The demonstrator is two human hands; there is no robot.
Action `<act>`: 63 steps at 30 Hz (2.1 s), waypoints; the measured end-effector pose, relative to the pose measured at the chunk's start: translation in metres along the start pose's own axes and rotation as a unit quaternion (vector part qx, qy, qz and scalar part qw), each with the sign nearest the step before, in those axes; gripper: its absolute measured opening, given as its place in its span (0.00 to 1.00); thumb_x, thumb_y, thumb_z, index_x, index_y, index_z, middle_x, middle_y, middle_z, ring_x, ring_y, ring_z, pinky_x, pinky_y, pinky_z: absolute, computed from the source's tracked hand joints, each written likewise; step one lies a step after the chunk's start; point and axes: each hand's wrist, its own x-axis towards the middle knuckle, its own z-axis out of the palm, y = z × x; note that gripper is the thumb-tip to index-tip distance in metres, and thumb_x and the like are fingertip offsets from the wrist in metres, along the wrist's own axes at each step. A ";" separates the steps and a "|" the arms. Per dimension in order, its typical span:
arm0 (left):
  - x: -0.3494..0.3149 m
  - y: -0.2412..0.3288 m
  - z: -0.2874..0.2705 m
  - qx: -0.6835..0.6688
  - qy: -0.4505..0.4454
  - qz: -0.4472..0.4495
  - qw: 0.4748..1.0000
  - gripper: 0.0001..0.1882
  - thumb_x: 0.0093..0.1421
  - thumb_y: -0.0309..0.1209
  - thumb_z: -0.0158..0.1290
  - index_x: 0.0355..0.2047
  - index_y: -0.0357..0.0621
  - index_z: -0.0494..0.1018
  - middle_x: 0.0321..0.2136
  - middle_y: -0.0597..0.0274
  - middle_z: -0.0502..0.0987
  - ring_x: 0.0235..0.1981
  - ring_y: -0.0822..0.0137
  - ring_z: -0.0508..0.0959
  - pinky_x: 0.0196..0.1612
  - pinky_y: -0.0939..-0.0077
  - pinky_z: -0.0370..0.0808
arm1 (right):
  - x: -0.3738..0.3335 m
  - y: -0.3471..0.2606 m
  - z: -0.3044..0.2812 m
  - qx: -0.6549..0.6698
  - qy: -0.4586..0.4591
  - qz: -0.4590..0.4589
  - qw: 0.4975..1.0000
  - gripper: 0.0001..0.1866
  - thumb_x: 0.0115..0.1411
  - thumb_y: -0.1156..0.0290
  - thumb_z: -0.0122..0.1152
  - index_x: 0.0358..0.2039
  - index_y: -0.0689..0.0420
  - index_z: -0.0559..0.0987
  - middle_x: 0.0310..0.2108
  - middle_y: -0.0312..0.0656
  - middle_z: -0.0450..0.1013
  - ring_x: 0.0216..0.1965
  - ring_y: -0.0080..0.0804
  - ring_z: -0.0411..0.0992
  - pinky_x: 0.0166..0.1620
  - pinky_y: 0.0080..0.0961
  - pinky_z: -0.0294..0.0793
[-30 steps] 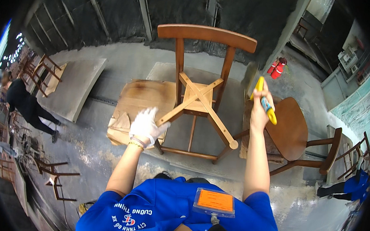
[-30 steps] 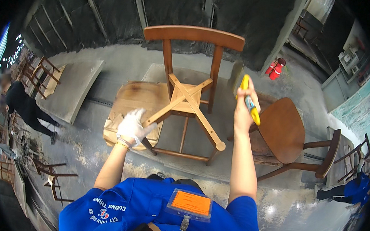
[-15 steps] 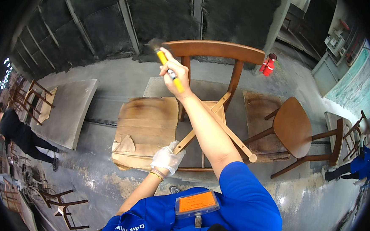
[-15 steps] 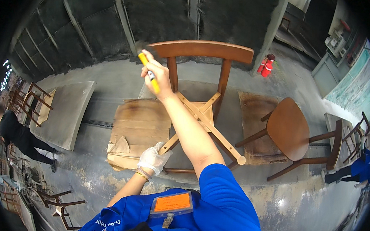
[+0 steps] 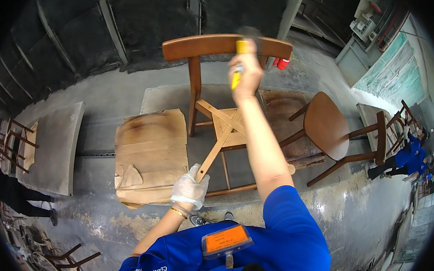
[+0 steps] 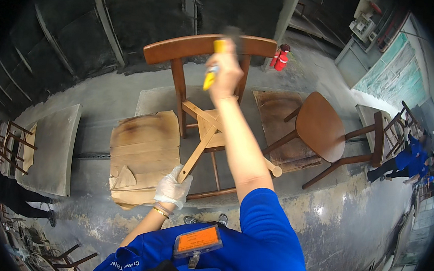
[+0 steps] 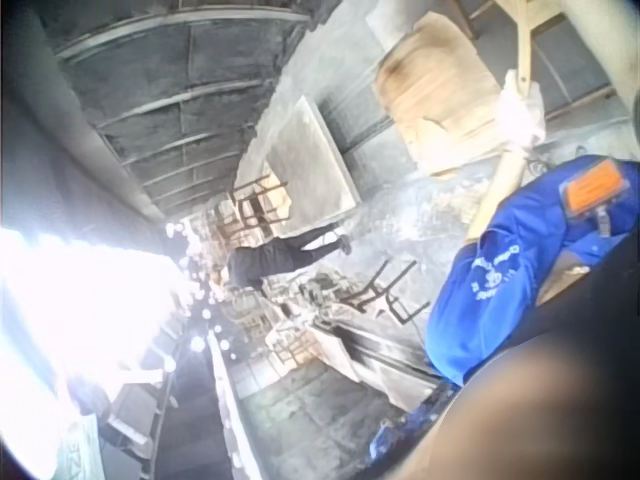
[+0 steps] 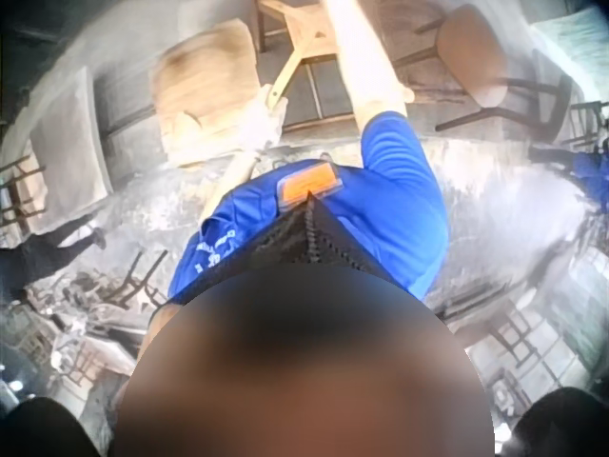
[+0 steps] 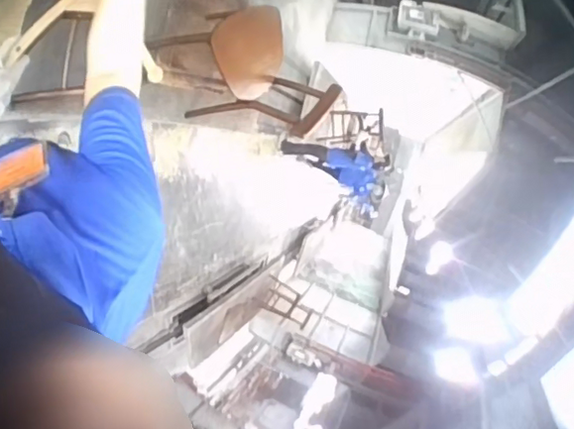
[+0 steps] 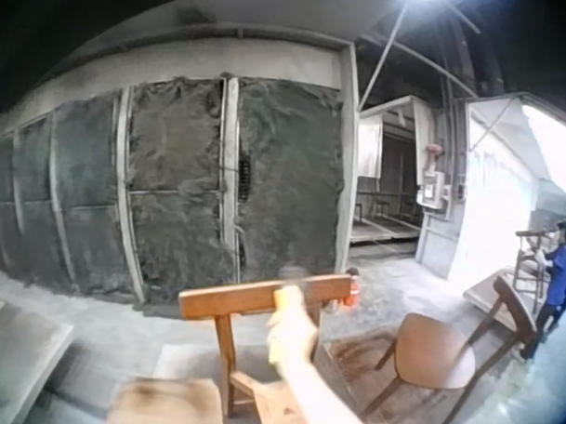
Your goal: The person uses a hand brush to sweep dust and debris from a wooden chair. They brush the seat, backrest, legs, and underside, then flip the chair to continue brushing the frame and legs before setting it upright.
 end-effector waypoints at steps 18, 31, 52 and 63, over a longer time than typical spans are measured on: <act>-0.002 0.007 -0.013 0.000 -0.029 0.008 1.000 0.29 0.62 0.46 0.57 0.60 0.44 0.76 0.40 0.39 0.83 0.41 0.41 0.83 0.46 0.53 0.80 | -0.012 -0.034 0.027 0.197 -0.223 -0.124 0.947 0.10 0.43 0.88 0.60 0.23 0.58 0.74 0.56 0.46 0.80 0.56 0.45 0.79 0.57 0.36 0.78; -0.001 0.001 -0.009 -0.001 0.015 0.045 0.999 0.30 0.60 0.47 0.60 0.59 0.43 0.76 0.34 0.39 0.83 0.38 0.42 0.84 0.43 0.55 0.80 | -0.089 0.011 0.023 0.019 -0.417 -0.183 0.890 0.03 0.54 0.73 0.62 0.25 0.54 0.77 0.58 0.40 0.78 0.62 0.43 0.74 0.67 0.44 0.72; -0.001 0.006 -0.003 -0.011 0.005 0.023 1.000 0.27 0.61 0.44 0.58 0.57 0.43 0.77 0.37 0.37 0.83 0.40 0.40 0.83 0.43 0.54 0.80 | -0.031 0.093 -0.116 -0.095 -0.354 -0.105 0.924 0.05 0.53 0.74 0.62 0.23 0.55 0.73 0.58 0.40 0.78 0.59 0.45 0.77 0.61 0.36 0.77; -0.010 -0.014 0.026 -0.118 0.176 0.180 0.961 0.22 0.59 0.30 0.67 0.53 0.38 0.77 0.42 0.50 0.84 0.44 0.62 0.84 0.50 0.70 0.79 | -0.033 0.116 -0.137 0.156 -0.350 0.119 0.916 0.10 0.48 0.91 0.60 0.20 0.61 0.74 0.57 0.50 0.79 0.58 0.40 0.78 0.56 0.29 0.76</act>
